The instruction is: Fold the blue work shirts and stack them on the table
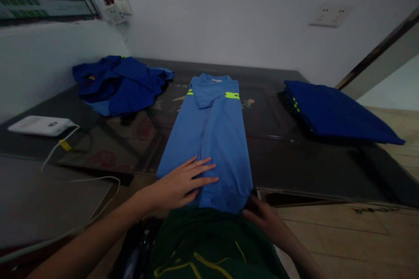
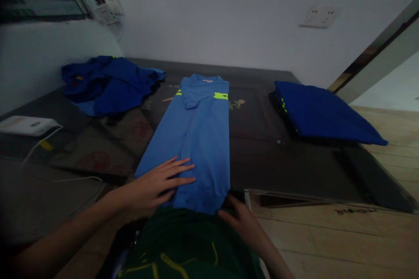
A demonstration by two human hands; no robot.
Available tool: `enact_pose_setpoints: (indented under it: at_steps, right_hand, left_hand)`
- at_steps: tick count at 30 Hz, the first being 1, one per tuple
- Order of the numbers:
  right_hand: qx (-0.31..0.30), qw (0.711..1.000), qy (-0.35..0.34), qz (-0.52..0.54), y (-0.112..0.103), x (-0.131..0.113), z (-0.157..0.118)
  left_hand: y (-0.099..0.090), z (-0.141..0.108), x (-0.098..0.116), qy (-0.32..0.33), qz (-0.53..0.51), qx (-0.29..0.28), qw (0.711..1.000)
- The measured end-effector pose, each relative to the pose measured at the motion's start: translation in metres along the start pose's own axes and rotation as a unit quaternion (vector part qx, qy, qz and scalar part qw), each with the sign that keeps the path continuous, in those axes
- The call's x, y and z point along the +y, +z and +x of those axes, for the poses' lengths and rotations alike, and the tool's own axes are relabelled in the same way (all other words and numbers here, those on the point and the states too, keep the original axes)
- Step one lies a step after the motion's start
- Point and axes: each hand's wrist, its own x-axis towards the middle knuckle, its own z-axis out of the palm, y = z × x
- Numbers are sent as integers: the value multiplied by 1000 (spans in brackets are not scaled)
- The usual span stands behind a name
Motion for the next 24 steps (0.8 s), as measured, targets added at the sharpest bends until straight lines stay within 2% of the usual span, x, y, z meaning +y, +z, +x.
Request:
enact_pose_setpoints:
  at_steps: [2,5,9,11,15,18,21,24]
  right_hand:
    - [19,994,4,109,19,6,7]
    - [32,960,29,275,38,12,11]
    - [30,906,63,418,42,13,8]
    - [26,893,77,443,37,9,5]
    - [26,904,74,421,26,-10,-4]
    - [45,912,69,403,21,-23,-10]
    - [49,923,56,377,17,-27,-11]
    - [39,962,33,268,10,-22,-10]
  left_hand:
    - [7,-4,4,10,17,0,1000]
    - [17,-8,6,26,47,19,998]
    - [23,-14,4,47,75,43,995]
    - [23,-18,3,45,85,46,994]
    - [21,-24,5,21,109,47,993]
    - [18,-20,9,23,116,73,990]
    - [13,-6,9,28,124,107,986]
    - [6,16,-3,46,149,106,982]
